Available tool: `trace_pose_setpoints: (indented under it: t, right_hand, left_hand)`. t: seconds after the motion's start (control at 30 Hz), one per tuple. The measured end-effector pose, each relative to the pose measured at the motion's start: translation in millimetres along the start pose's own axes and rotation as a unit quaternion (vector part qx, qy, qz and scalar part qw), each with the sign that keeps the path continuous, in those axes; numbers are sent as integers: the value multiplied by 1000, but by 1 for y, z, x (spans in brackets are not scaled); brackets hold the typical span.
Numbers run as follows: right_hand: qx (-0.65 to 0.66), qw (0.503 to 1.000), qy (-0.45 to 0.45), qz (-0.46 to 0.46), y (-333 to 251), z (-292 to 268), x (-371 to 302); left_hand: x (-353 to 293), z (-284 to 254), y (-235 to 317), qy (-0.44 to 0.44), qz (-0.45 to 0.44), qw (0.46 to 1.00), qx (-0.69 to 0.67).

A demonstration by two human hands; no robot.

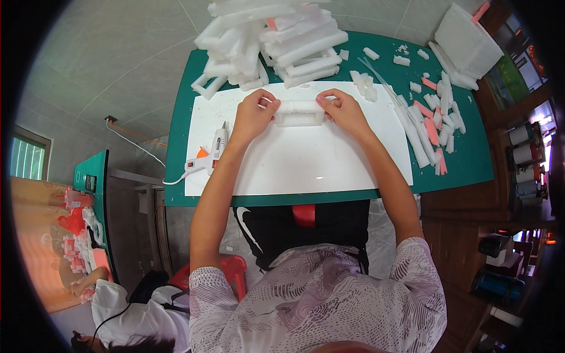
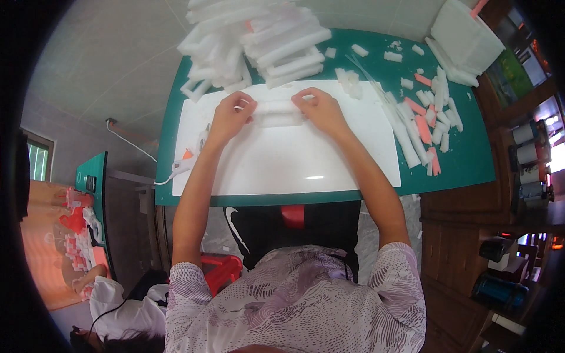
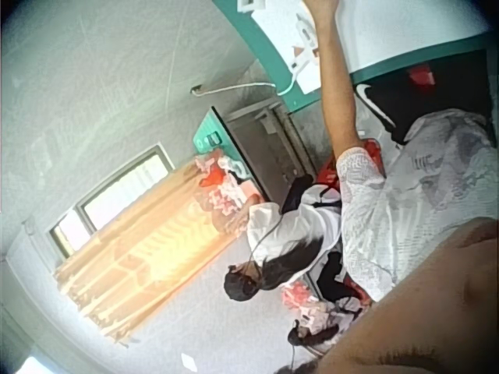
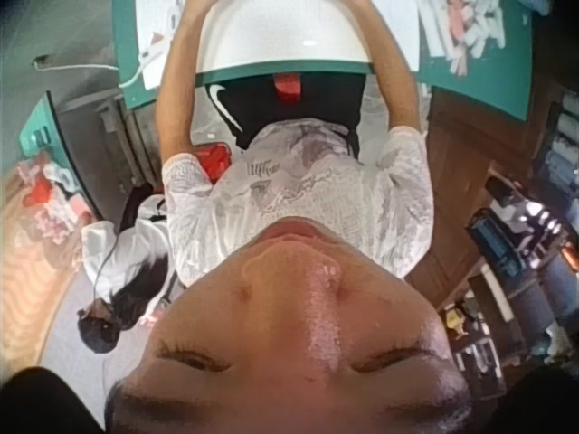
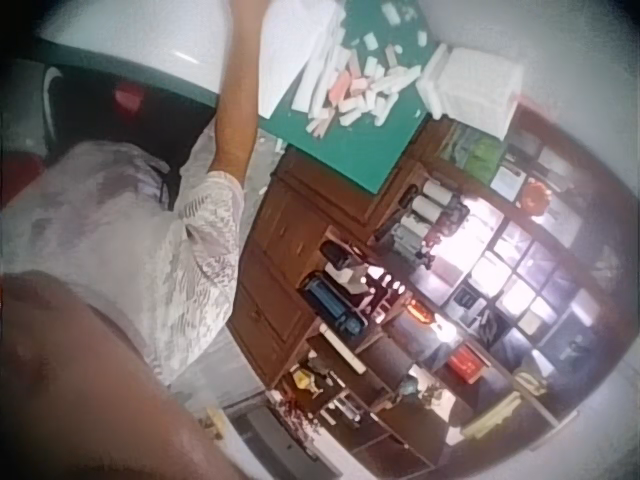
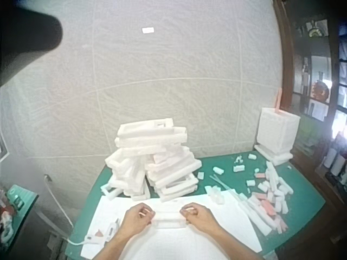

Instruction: The person constructs foam structures by applying hot glue to foam pieces with a hot glue gun, assembling them into rectangular frames by hand, and joining small foam pieces on the table.

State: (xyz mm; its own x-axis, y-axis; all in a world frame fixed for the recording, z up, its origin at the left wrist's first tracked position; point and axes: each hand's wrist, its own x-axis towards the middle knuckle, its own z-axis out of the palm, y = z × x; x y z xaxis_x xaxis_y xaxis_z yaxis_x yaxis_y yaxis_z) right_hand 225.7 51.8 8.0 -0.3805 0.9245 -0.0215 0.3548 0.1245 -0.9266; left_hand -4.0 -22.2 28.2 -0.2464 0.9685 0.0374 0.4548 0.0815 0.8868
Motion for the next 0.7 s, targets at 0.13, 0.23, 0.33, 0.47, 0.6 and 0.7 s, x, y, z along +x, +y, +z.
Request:
trace_pose_setpoints:
  t: [0.13, 0.23, 0.33, 0.47, 0.6, 0.7]
  right_hand:
    - [16, 1000, -9, 8, 2, -1, 1]
    - [24, 1000, -16, 11, 3, -1, 2]
    - [23, 999, -21, 10, 2, 0, 1]
    - [17, 1000, -14, 6, 3, 0, 1]
    - [21, 1000, -14, 4, 6, -2, 3]
    - [29, 999, -14, -7, 10, -1, 4]
  left_hand:
    - [-1, 0, 2, -10, -4, 1000, 3]
    - [-1, 0, 1, -10, 0, 1000, 0]
    - [-1, 0, -1, 4, 11, 1000, 2]
    - [-1, 0, 0, 3, 12, 1000, 0]
    - [0, 2, 2, -7, 6, 1000, 8]
    - [-1, 2, 3, -7, 4, 1000, 15]
